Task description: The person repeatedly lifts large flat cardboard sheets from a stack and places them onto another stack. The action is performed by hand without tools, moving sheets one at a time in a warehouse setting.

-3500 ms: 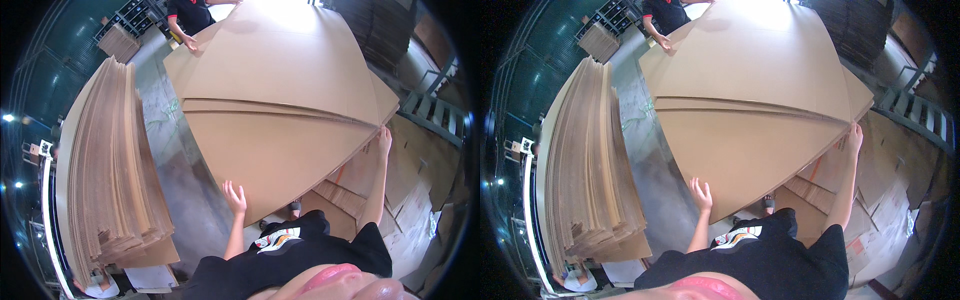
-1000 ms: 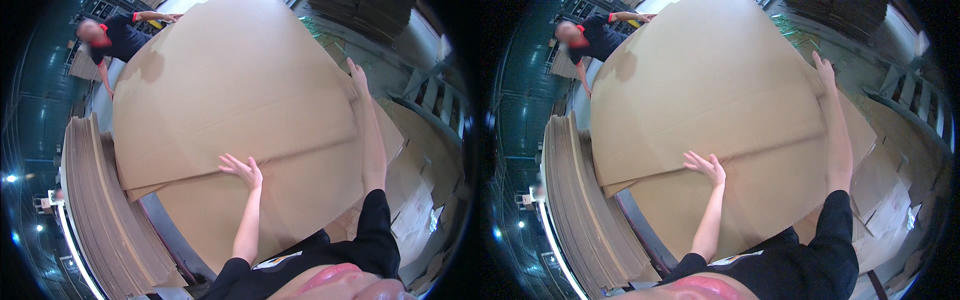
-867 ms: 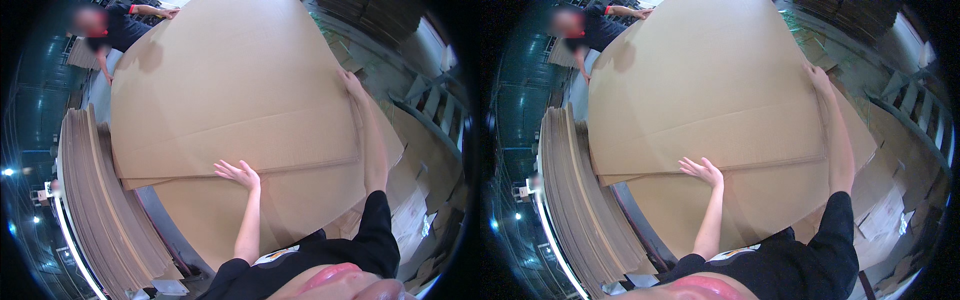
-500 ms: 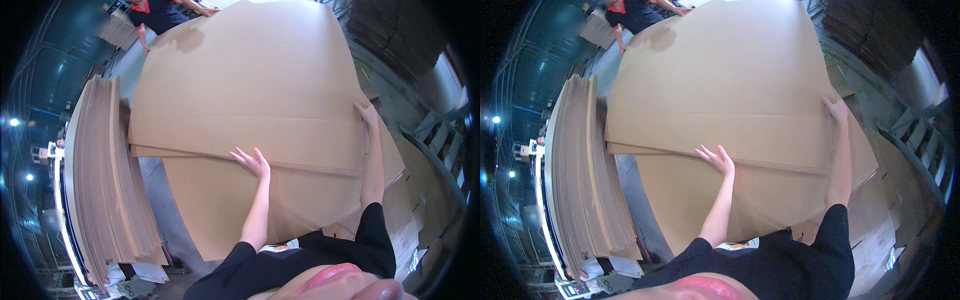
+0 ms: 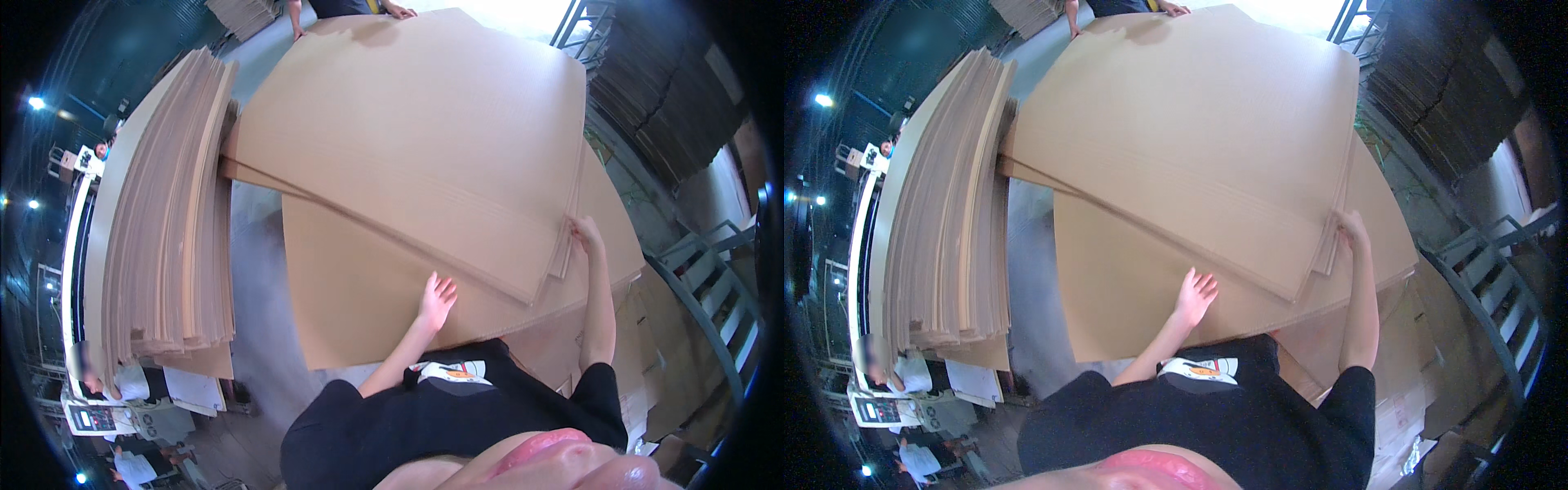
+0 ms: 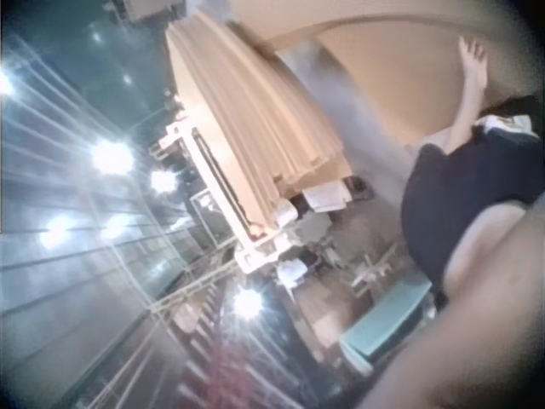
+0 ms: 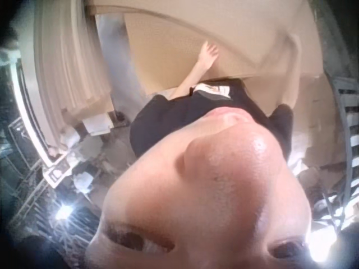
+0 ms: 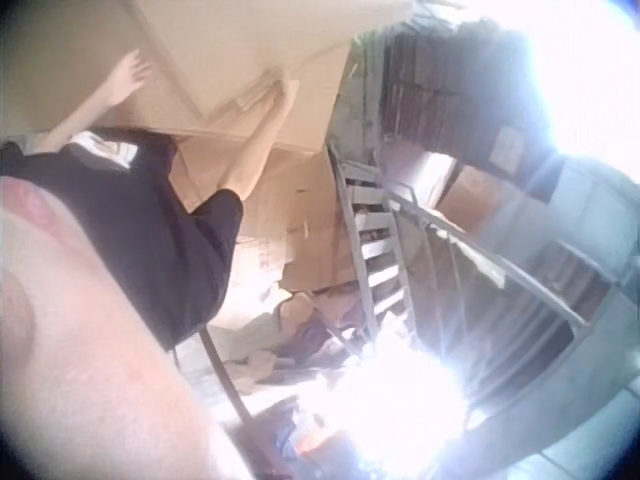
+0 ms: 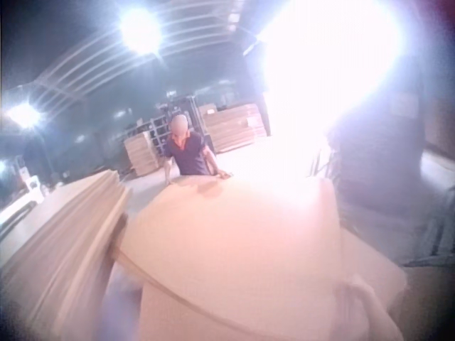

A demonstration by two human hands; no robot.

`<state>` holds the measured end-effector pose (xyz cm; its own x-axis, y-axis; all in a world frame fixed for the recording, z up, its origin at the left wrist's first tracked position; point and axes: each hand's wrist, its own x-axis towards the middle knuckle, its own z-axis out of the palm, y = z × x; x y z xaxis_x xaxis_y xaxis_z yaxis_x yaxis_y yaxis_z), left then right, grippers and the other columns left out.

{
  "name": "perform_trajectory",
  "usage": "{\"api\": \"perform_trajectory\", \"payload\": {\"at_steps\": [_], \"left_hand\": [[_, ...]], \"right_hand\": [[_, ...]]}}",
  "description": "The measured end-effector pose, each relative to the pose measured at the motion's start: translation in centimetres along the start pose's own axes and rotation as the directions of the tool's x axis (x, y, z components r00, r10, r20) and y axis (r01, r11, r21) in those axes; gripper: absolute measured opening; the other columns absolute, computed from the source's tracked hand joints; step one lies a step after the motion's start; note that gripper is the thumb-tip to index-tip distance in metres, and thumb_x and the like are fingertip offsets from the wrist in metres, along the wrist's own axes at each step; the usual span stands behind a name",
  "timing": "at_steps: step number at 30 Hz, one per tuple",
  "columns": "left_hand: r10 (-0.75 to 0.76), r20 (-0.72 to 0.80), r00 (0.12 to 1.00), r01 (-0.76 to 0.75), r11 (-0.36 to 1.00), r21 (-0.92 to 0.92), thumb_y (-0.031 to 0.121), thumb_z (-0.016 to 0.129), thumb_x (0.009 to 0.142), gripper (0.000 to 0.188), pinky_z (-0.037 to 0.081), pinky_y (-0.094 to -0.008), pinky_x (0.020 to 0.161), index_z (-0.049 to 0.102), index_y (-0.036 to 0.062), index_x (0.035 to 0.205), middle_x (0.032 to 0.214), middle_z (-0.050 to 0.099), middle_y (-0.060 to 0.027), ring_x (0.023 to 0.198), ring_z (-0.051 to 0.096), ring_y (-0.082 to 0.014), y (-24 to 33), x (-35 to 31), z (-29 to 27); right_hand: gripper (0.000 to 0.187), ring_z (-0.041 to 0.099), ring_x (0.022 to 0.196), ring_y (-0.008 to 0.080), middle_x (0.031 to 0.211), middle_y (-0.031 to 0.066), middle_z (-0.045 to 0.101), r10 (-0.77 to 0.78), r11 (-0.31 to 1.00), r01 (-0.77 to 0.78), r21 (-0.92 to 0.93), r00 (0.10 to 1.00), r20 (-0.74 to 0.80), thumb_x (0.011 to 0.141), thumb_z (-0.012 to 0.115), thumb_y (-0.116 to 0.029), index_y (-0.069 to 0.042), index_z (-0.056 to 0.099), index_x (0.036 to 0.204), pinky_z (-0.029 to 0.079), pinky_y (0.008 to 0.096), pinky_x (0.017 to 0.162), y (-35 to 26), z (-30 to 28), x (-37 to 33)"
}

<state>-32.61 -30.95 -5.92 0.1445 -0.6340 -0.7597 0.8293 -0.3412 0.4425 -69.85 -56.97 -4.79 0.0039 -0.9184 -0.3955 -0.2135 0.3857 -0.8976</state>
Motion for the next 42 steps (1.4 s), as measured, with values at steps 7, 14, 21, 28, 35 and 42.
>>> {"api": "perform_trajectory", "payload": {"at_steps": [7, 14, 21, 28, 35, 42], "left_hand": [[0.059, 0.173, 0.983, -0.051, 0.997, -0.054, 0.049, 0.047, 0.100, 0.068, 0.035, -0.0477, 0.114, 0.033, -0.0007, 0.144, 0.145, 0.045, -0.0156, 0.132, 0.045, -0.0331, 3.3, -2.2, -1.5], [0.135, 0.081, 0.988, -0.118, 0.976, -0.185, 0.046, 0.043, 0.102, 0.057, 0.039, -0.0470, 0.110, 0.043, 0.0020, 0.138, 0.140, 0.050, -0.0137, 0.130, 0.048, -0.0285, 4.2, -7.9, -13.9], [0.140, 0.138, 0.980, -0.099, 0.958, -0.270, 0.046, 0.042, 0.102, 0.060, 0.037, -0.0486, 0.111, 0.040, -0.0005, 0.140, 0.141, 0.048, -0.0155, 0.131, 0.047, -0.0297, 3.1, -8.5, -14.2], [-0.176, 0.162, 0.971, 0.202, 0.965, -0.165, 0.057, 0.047, 0.096, 0.088, 0.029, -0.0515, 0.116, 0.021, -0.0077, 0.149, 0.147, 0.039, -0.0211, 0.138, 0.038, -0.0350, -0.9, -2.1, 0.8], [-0.148, 0.237, 0.960, 0.141, 0.989, 0.043, 0.062, 0.048, 0.091, 0.080, 0.021, -0.0540, 0.116, 0.028, 0.0138, 0.152, 0.156, 0.033, -0.0092, 0.140, 0.036, -0.0300, -4.1, -0.7, 13.2], [-0.105, 0.294, 0.950, 0.111, 0.994, -0.005, 0.055, 0.054, 0.091, 0.077, 0.020, -0.0505, 0.117, 0.034, 0.0080, 0.148, 0.154, 0.036, -0.0119, 0.139, 0.037, -0.0312, -6.2, 2.2, 13.0]], "right_hand": [[0.053, 0.036, 0.043, 0.0085, 0.060, -0.0046, 0.046, -0.014, 0.983, -0.009, -0.185, 0.992, -0.125, 0.085, 0.068, -0.054, -0.003, 0.066, 0.101, 0.032, 0.0259, 0.040, 0.8, 0.4, 1.7], [0.072, 0.042, 0.044, 0.0107, 0.064, -0.0016, 0.055, 0.185, 0.975, -0.194, -0.110, 0.979, -0.088, 0.082, 0.066, -0.066, 0.001, 0.067, 0.109, 0.035, 0.0288, 0.040, 3.3, 0.3, 0.5], [0.079, 0.061, 0.066, 0.0171, 0.079, 0.0074, 0.067, 0.060, 0.997, -0.071, -0.039, 0.972, -0.225, 0.082, 0.060, -0.074, 0.001, 0.070, 0.104, 0.048, 0.0309, 0.056, 5.5, 1.2, 2.5], [0.059, 0.047, 0.052, 0.0105, 0.064, -0.0017, 0.054, 0.077, 0.997, -0.077, -0.011, 0.997, -0.001, 0.090, 0.052, -0.069, -0.012, 0.063, 0.076, 0.035, 0.0265, 0.046, 2.1, 0.5, -1.9], [0.050, 0.055, 0.070, 0.0099, 0.080, 0.0009, 0.061, -0.074, 0.997, 0.076, 0.018, 0.991, -0.114, 0.100, 0.050, -0.048, -0.001, 0.065, 0.101, 0.044, 0.0249, 0.062, 5.4, 1.7, -5.5], [0.053, 0.057, 0.113, 0.0173, 0.124, 0.0100, 0.061, -0.192, 0.933, 0.242, 0.266, 0.961, -0.201, 0.101, 0.052, -0.039, 0.005, 0.054, 0.131, 0.042, 0.0312, 0.101, 6.1, 3.2, -9.6]]}}
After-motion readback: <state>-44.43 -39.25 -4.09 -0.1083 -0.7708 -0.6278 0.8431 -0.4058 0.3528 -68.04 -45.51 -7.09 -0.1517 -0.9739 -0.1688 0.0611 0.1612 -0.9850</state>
